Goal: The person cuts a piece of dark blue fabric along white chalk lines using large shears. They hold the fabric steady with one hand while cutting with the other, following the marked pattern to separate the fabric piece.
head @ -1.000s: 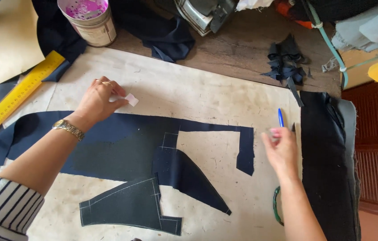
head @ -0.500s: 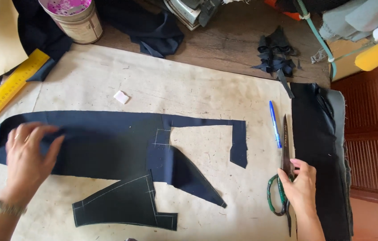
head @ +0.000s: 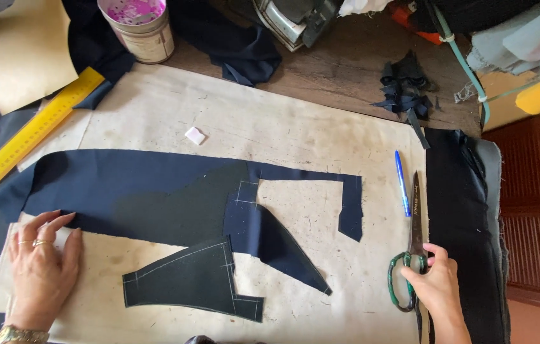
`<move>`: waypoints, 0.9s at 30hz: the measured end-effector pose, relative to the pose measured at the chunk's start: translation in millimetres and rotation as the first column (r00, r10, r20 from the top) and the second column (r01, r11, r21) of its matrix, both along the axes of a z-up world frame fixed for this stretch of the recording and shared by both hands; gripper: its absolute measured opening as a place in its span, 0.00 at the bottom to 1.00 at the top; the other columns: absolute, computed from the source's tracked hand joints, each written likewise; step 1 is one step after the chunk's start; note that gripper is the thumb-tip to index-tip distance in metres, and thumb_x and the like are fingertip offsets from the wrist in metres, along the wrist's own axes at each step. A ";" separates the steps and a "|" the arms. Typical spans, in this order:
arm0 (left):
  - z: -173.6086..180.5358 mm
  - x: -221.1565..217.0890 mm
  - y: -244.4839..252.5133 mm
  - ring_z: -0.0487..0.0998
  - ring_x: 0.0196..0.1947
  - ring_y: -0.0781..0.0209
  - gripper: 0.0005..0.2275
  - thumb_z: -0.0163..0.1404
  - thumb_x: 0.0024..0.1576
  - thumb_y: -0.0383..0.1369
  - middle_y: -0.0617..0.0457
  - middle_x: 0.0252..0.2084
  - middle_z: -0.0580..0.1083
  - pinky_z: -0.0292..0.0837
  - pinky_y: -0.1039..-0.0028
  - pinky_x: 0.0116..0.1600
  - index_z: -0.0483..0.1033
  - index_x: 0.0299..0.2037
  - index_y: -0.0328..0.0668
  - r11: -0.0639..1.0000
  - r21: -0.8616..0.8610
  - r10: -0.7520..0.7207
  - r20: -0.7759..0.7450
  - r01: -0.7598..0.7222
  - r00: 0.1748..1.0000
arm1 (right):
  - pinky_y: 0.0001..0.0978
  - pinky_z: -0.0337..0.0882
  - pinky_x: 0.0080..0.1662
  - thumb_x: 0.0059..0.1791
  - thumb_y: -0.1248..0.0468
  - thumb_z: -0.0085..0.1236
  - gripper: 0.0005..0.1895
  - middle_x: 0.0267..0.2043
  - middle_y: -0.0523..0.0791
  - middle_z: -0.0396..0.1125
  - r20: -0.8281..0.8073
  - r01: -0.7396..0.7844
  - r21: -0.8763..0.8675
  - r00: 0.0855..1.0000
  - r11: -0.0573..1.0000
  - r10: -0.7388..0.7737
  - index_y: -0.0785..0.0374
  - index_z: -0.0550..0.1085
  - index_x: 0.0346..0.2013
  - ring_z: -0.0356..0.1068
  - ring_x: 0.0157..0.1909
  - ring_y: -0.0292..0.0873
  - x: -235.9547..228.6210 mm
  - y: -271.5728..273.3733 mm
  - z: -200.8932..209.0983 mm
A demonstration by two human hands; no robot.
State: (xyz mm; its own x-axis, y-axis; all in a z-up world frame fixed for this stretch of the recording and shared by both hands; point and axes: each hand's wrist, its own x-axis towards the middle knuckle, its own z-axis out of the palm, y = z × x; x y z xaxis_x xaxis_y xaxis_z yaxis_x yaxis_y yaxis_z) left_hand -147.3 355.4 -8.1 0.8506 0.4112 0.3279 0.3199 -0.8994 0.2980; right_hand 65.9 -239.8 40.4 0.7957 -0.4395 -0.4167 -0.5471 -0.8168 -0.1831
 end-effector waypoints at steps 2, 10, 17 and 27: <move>2.6 0.4 -1.2 0.68 0.61 0.42 0.15 0.49 0.59 0.30 0.42 0.60 0.70 0.54 0.51 0.72 0.73 0.56 0.38 1.000 -0.005 0.009 -0.021 -0.009 1.000 | 0.41 0.67 0.50 0.35 0.55 0.61 0.37 0.54 0.48 0.56 -0.066 0.020 -0.045 0.998 0.999 -0.023 0.50 0.64 0.59 0.67 0.48 0.51 1.4 24.9 25.5; 15.2 4.1 -4.2 0.65 0.63 0.43 0.15 0.44 0.61 0.35 0.44 0.60 0.69 0.48 0.50 0.72 0.74 0.55 0.41 0.991 -0.109 0.058 -0.131 -0.072 0.990 | 0.47 0.69 0.51 0.38 0.52 0.61 0.38 0.60 0.50 0.53 -0.212 0.007 -0.139 0.977 0.990 -0.036 0.53 0.58 0.59 0.69 0.52 0.60 0.3 29.4 25.2; 15.8 4.8 -5.2 0.65 0.62 0.42 0.15 0.43 0.61 0.37 0.45 0.59 0.69 0.48 0.50 0.71 0.74 0.55 0.43 0.987 -0.127 0.081 -0.146 -0.100 0.986 | 0.49 0.68 0.53 0.41 0.57 0.57 0.37 0.58 0.52 0.52 -0.166 -0.103 -0.169 0.983 0.980 0.074 0.53 0.53 0.62 0.68 0.51 0.64 -6.9 7.1 8.7; 10.5 3.5 -5.7 0.68 0.58 0.42 0.14 0.45 0.61 0.36 0.47 0.57 0.71 0.53 0.53 0.69 0.76 0.53 0.43 0.995 -0.052 0.084 -0.055 -0.087 0.995 | 0.34 0.58 0.19 0.44 0.50 0.59 0.16 0.22 0.43 0.59 0.040 0.202 0.562 0.962 0.802 -0.271 0.52 0.69 0.39 0.56 0.20 0.38 -31.4 13.2 -36.0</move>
